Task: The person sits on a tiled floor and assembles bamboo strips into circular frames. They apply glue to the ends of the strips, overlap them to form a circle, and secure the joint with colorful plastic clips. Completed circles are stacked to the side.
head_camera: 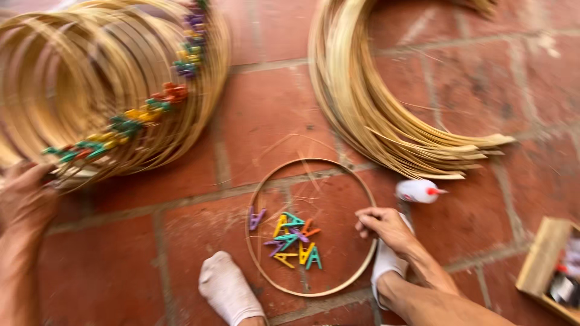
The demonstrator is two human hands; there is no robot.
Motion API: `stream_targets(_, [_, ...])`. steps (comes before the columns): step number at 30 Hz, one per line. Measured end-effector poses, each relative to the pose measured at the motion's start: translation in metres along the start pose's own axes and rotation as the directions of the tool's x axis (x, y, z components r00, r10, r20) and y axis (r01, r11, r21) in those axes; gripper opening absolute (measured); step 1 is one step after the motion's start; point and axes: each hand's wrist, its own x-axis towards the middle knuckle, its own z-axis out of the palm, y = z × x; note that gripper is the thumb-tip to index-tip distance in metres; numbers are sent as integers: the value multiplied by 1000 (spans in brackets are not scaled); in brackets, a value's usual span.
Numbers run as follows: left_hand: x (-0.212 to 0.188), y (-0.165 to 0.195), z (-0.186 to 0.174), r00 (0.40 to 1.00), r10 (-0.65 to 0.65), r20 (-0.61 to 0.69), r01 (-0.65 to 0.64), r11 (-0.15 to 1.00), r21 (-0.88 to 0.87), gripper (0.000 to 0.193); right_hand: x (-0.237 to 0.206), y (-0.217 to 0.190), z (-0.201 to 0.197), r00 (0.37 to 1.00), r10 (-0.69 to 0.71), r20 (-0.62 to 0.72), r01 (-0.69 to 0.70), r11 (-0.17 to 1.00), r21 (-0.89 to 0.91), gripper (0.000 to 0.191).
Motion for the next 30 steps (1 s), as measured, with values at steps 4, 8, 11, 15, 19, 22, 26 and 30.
stream_targets(4, [-64, 14, 31, 983, -163, -87, 147, 975, -167, 18, -8, 6, -1, 960, -106, -259, 148, 978, 148, 25])
stream_targets(8, [-138, 46, 65, 908, -414, 65, 350, 664, -661, 22, -23, -13, -26, 798, -436, -417, 382, 900, -209, 22])
stream_targets(11, [-176, 100, 94, 820, -384, 425, 452, -22, -892, 29, -29, -41, -78, 598, -646, -475, 374, 749, -547, 14])
stream_targets(15, [-209, 205, 118, 791, -274, 548, 527, -150, -836, 22, -33, -63, -127, 527, -632, -568, 339, 769, -541, 9])
stream_targets(19, [-220, 269, 109, 756, -186, 628, 619, -110, -778, 20, -82, -45, -195, 481, -450, -753, 503, 844, -184, 9])
stream_targets(22, [-213, 294, 102, 665, -144, 733, 734, -56, -677, 20, -69, -16, -224, 559, -386, -734, 597, 801, 33, 9])
stream_targets(26, [-198, 315, 98, 579, -102, 809, 778, -227, -585, 18, 16, 22, -215, 841, -112, -529, 429, 735, 525, 20])
stream_targets(30, [-183, 328, 95, 575, -28, 818, 780, -283, -558, 14, 74, 1, -197, 936, -205, -285, 347, 671, 655, 18])
